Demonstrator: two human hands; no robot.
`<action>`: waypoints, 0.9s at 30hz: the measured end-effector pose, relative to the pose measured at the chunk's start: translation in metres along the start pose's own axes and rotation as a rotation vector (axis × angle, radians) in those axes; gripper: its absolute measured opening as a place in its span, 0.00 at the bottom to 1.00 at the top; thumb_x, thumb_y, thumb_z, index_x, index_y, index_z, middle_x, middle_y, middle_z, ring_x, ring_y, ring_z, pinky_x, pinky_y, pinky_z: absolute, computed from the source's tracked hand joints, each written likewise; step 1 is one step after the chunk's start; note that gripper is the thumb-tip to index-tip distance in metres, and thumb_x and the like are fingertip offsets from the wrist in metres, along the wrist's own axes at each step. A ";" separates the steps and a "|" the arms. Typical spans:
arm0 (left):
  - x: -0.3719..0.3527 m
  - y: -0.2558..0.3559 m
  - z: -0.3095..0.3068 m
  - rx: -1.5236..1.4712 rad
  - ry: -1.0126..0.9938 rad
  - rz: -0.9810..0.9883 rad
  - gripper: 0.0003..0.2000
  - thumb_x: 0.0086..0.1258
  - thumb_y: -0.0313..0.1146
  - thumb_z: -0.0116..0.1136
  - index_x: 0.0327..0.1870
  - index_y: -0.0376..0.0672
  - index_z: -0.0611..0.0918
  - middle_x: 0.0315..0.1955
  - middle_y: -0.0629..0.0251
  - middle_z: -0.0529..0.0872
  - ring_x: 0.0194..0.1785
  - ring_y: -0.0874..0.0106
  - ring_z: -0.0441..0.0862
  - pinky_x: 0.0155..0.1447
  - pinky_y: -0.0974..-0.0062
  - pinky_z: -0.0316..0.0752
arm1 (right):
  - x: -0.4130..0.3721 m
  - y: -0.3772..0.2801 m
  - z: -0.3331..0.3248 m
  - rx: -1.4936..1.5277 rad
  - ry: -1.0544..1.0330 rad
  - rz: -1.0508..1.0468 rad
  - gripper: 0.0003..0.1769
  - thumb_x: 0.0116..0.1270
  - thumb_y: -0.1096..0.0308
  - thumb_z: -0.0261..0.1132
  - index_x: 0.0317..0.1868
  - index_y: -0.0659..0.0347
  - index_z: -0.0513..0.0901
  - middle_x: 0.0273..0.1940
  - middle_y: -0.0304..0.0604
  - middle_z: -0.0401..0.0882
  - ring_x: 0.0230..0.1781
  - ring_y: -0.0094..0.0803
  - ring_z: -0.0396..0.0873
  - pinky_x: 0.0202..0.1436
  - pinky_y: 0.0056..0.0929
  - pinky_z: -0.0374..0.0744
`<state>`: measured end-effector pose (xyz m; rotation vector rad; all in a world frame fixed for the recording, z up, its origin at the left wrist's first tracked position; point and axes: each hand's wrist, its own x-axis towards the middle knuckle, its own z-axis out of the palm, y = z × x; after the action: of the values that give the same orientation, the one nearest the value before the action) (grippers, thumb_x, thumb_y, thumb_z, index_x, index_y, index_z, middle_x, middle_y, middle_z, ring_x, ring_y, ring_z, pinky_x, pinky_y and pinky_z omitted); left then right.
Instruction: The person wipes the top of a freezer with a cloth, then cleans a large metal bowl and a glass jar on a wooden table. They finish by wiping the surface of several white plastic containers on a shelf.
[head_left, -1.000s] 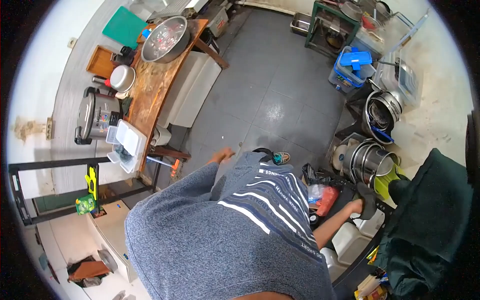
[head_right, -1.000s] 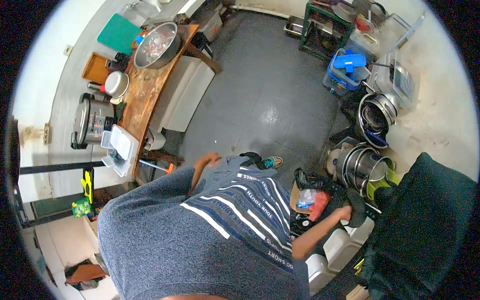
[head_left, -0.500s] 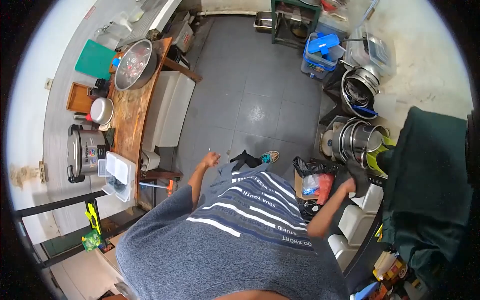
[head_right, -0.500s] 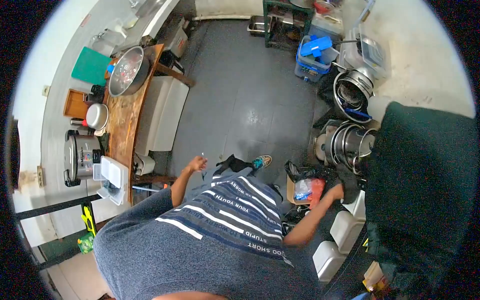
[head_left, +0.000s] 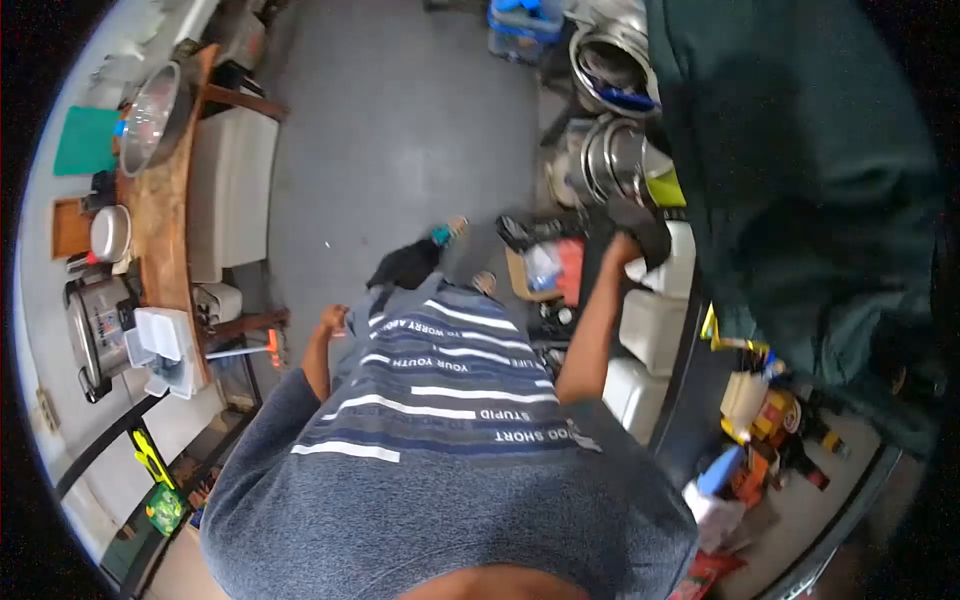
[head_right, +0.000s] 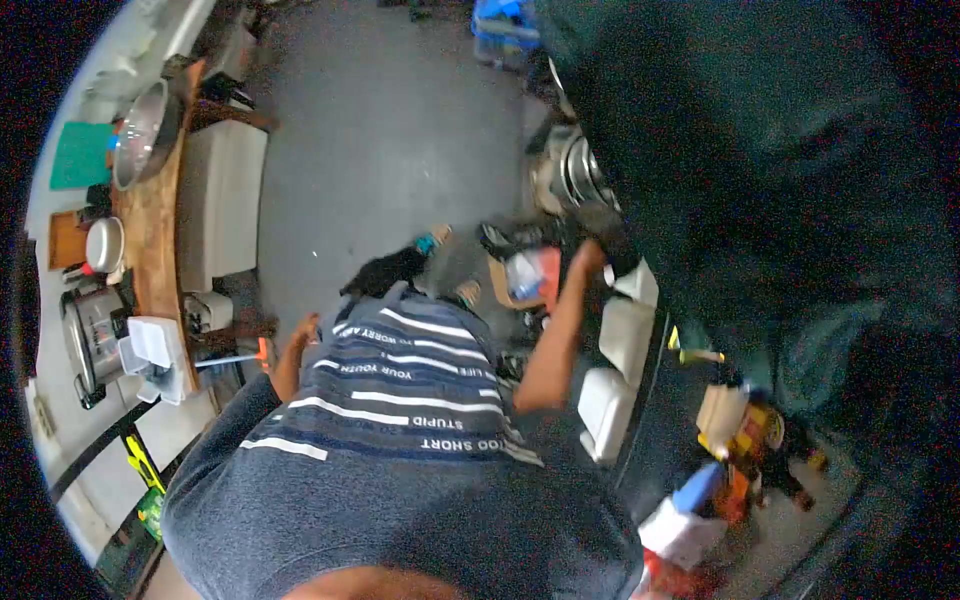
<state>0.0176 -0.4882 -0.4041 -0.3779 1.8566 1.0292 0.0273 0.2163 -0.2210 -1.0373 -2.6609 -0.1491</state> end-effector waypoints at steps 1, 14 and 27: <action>-0.009 -0.005 0.008 0.003 -0.022 -0.015 0.18 0.64 0.47 0.50 0.49 0.46 0.77 0.31 0.64 0.78 0.29 0.70 0.76 0.30 0.65 0.79 | -0.014 0.005 0.041 0.220 0.262 0.095 0.11 0.62 0.69 0.56 0.39 0.61 0.84 0.39 0.44 0.83 0.41 0.36 0.79 0.52 0.33 0.75; -0.132 -0.041 0.086 0.117 0.108 -0.039 0.17 0.61 0.37 0.51 0.48 0.37 0.78 0.28 0.57 0.83 0.27 0.66 0.79 0.34 0.67 0.76 | -0.024 -0.033 0.020 0.644 0.033 0.314 0.19 0.63 0.58 0.58 0.45 0.65 0.82 0.45 0.47 0.82 0.43 0.43 0.80 0.48 0.39 0.76; -0.100 -0.002 0.090 0.217 0.135 0.054 0.20 0.64 0.49 0.51 0.43 0.39 0.78 0.37 0.48 0.83 0.46 0.52 0.79 0.49 0.60 0.73 | 0.007 0.049 0.108 0.490 0.240 0.289 0.19 0.62 0.62 0.58 0.48 0.67 0.80 0.48 0.47 0.80 0.49 0.36 0.76 0.55 0.32 0.74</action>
<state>0.1219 -0.4356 -0.3385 -0.2748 2.0863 0.8436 0.0317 0.2782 -0.3227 -1.1296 -2.1447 0.3928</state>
